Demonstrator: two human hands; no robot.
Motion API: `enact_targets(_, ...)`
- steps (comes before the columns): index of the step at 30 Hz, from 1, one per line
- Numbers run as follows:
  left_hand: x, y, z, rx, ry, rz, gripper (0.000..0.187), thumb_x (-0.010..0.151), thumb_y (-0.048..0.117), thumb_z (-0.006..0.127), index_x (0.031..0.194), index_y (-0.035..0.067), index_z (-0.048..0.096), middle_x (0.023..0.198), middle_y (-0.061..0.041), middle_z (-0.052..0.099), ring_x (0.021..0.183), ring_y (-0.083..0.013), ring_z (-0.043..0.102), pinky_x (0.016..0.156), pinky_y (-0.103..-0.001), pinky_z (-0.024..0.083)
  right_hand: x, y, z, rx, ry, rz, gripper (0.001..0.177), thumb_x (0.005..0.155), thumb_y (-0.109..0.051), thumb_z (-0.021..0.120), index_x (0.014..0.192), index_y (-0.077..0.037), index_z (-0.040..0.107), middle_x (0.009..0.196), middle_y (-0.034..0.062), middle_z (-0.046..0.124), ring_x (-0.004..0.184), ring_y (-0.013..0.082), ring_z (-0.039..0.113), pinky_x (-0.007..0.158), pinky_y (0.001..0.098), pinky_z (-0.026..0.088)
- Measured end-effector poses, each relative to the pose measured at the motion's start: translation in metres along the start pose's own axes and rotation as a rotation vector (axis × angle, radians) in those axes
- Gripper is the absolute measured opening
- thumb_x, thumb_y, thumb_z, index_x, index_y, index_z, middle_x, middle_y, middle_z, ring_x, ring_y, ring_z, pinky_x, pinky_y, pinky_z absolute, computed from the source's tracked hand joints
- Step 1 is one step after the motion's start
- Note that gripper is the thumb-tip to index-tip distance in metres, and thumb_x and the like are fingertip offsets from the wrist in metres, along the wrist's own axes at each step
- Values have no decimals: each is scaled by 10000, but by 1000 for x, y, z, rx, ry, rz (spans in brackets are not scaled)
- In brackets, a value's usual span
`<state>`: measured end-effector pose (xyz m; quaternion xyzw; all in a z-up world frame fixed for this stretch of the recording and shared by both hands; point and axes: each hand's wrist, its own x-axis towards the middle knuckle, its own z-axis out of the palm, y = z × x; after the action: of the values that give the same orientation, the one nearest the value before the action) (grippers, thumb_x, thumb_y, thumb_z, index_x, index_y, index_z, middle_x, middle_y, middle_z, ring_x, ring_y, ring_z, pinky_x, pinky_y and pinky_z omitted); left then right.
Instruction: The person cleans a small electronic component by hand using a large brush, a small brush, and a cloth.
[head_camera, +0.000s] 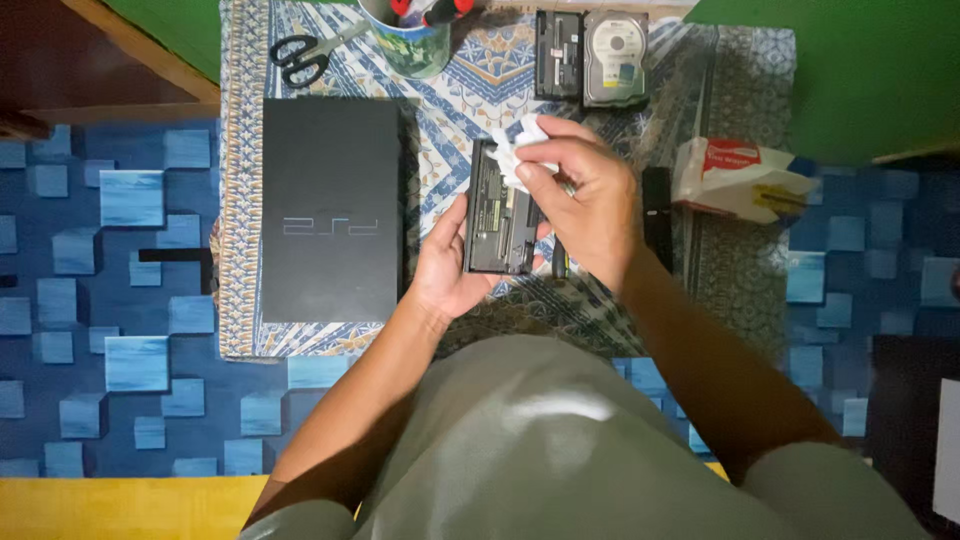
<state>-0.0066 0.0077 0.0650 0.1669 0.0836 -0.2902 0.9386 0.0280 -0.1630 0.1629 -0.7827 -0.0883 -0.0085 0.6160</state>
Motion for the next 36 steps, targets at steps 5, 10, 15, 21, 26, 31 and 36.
enact_targets(5,8,-2,-2,-28,78,-26,546,1116,472,361,1452,78,536,1348,-154,654,1212,-341,658,1010,-572,545,1,1,-5,-341,-44,-232,342,890,-40,794,1219,-5,708,1184,131,731,877,209,721,756,347,597)
enact_targets(10,11,-5,-7,-1,83,-24,477,1077,478,397,1330,118,581,1257,-108,689,1113,-277,694,956,-558,557,6,11,-4,-483,-104,-466,266,904,-51,807,1157,-27,726,1127,118,723,1020,298,687,911,419,527)
enact_targets(15,17,-8,-27,-54,92,10,411,1167,452,446,1332,117,619,1220,-77,699,1101,-223,689,979,-444,549,-1,20,1,-575,-151,-528,200,897,-62,812,1086,-45,748,1099,94,730,994,270,661,900,409,467)
enact_targets(21,13,-2,-16,25,135,-23,448,1086,484,437,1288,132,627,1185,-71,712,1081,-226,689,947,-468,562,12,34,-6,-458,-318,-596,142,916,-51,780,1056,-62,765,1069,67,736,980,221,684,942,389,481)
enact_targets(26,15,-2,-8,39,104,-15,449,1073,474,447,1292,127,631,1189,-83,703,1075,-233,689,953,-492,569,29,37,-3,-559,-197,-597,140,975,-72,802,1106,-44,761,1079,99,709,970,229,659,916,363,495)
enact_targets(31,16,0,-21,87,80,40,407,1136,450,457,1325,124,611,1209,-100,690,1097,-221,678,987,-441,546,14,21,0,-581,-294,-643,206,886,-10,775,1091,-22,761,1043,84,686,965,265,628,864,403,458)
enact_targets(36,19,4,-18,37,55,57,474,1104,464,461,1354,95,622,1243,-91,698,1162,-214,663,1042,-419,530,1,15,7,-583,-347,-633,208,890,-17,745,1098,-23,750,1035,69,657,967,261,611,884,385,464)
